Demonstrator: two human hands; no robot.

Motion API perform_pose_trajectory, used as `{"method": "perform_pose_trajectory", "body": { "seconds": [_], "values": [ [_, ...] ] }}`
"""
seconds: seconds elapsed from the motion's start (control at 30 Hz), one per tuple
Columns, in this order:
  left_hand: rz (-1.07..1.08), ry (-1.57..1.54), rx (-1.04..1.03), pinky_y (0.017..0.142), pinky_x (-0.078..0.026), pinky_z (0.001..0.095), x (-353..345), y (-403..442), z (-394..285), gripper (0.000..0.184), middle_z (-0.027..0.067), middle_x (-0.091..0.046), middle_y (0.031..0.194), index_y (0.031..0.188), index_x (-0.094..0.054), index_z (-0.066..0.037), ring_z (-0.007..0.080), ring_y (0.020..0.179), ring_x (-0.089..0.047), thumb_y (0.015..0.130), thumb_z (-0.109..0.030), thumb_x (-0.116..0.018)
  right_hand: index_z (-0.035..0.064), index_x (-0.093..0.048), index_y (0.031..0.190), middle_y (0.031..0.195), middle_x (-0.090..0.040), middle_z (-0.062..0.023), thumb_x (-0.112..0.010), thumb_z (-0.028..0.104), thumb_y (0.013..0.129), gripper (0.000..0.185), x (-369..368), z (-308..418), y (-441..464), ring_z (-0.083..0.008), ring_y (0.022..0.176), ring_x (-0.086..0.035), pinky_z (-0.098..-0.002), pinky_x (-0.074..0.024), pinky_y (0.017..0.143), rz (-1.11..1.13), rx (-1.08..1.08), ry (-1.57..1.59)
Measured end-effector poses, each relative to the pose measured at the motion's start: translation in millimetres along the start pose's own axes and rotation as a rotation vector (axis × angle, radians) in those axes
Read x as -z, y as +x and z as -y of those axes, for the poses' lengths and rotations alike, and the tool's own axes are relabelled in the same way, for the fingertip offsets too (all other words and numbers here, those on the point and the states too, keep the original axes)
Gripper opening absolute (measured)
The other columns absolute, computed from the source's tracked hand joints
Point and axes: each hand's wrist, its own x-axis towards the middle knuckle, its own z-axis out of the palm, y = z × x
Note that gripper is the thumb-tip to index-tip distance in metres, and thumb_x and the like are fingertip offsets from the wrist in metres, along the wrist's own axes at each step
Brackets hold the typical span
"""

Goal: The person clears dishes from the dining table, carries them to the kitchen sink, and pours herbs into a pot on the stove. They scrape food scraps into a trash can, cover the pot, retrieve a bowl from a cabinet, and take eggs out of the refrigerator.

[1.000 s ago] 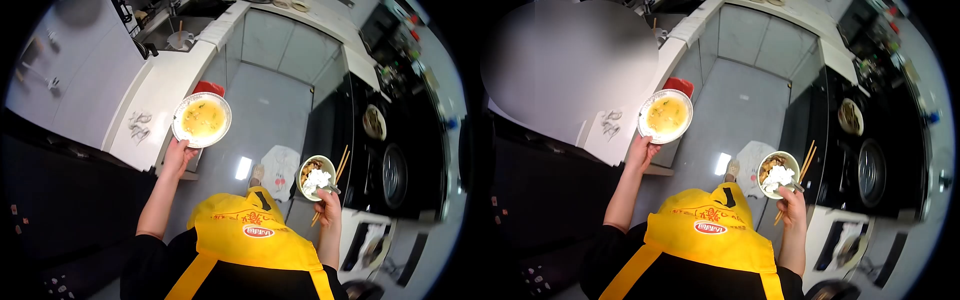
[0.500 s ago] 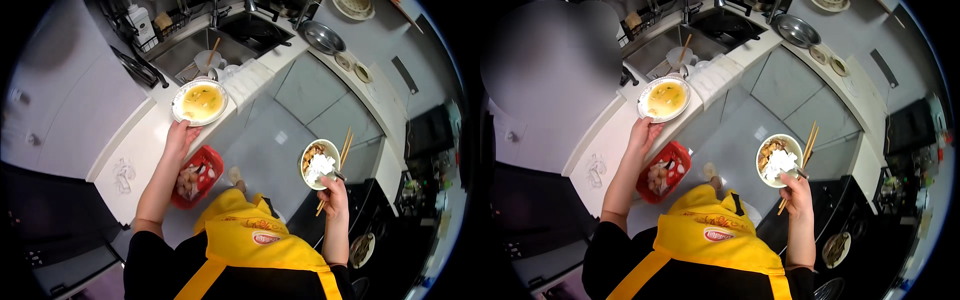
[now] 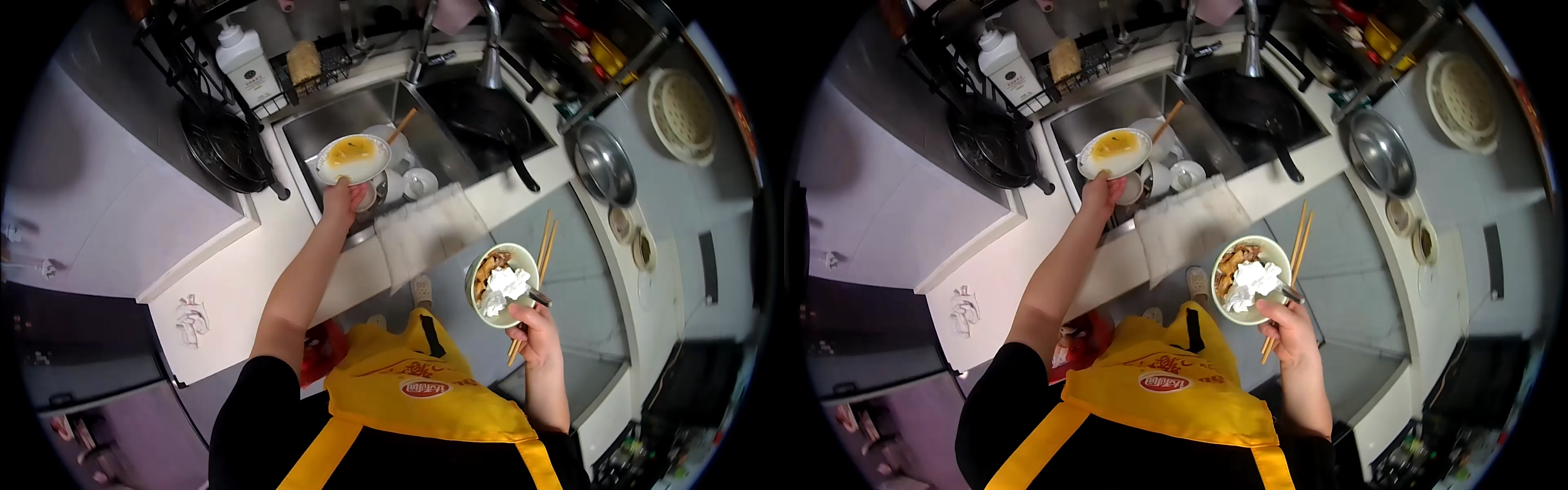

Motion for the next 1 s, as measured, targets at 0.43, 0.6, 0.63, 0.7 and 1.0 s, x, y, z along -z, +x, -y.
{"method": "perform_pose_trajectory", "body": {
  "seconds": [0.43, 0.6, 0.63, 0.7, 1.0],
  "values": [
    [-0.295, 0.685, 0.088, 0.041, -0.055, 0.034, -4.4, 140.1, -87.7, 0.03, 0.0208, -0.066, 0.074, 0.099, -0.061, 0.007, 0.0246, 0.051, -0.065, 0.086, -0.009, -0.039, 0.0089, -0.046, 0.125, 0.095, -0.057, -0.0027, -0.06, -0.007, 0.077, 0.053, -45.4, 66.8, 156.6, -0.0035, 0.059, -0.046, -0.0174, -0.0262, 0.041, 0.29, -0.27, -0.155],
    [-0.342, 0.664, 0.031, 0.039, -0.053, 0.0362, 22.5, 119.6, -70.4, 0.028, 0.021, -0.065, 0.073, 0.097, -0.061, 0.008, 0.0266, 0.051, -0.065, 0.082, -0.005, -0.041, 0.0082, -0.043, 0.13, 0.094, -0.056, -0.0024, -0.061, -0.004, 0.078, 0.057, -71.0, 71.5, 173.2, -0.0044, 0.059, -0.045, -0.0182, -0.027, 0.042, 0.376, -0.302, -0.237],
    [-0.34, 0.595, 0.056, 0.038, -0.053, 0.0365, 25.0, 117.4, -38.1, 0.028, 0.0211, -0.065, 0.073, 0.099, -0.06, 0.008, 0.027, 0.052, -0.065, 0.082, -0.004, -0.042, 0.0081, -0.042, 0.131, 0.094, -0.056, -0.0024, -0.062, -0.003, 0.078, 0.057, -63.2, 69.5, 173.6, -0.0046, 0.059, -0.045, -0.0185, -0.0274, 0.042, 0.346, -0.324, -0.247],
    [-0.364, 0.524, 0.097, 0.039, -0.053, 0.0369, 33.2, 112.0, -28.5, 0.029, 0.0221, -0.064, 0.076, 0.102, -0.06, 0.008, 0.0273, 0.054, -0.066, 0.081, -0.003, -0.043, 0.0081, -0.042, 0.131, 0.094, -0.056, -0.0024, -0.062, -0.003, 0.078, 0.058, -64.0, 66.3, 186.4, -0.0048, 0.059, -0.045, -0.0187, -0.0277, 0.042, 0.39, -0.323, -0.262],
    [-0.303, 0.418, 0.285, 0.044, -0.057, 0.0358, 61.1, 97.1, 35.3, 0.044, 0.0208, -0.062, 0.09, 0.123, -0.021, -0.005, 0.0246, 0.058, -0.067, 0.088, -0.005, -0.047, 0.0094, -0.041, 0.132, 0.095, -0.056, -0.0025, -0.065, -0.002, 0.076, 0.062, -87.9, 53.5, 202.1, -0.0056, 0.063, -0.049, -0.0182, -0.0289, 0.042, 0.35, -0.295, -0.35]
  ]
}}
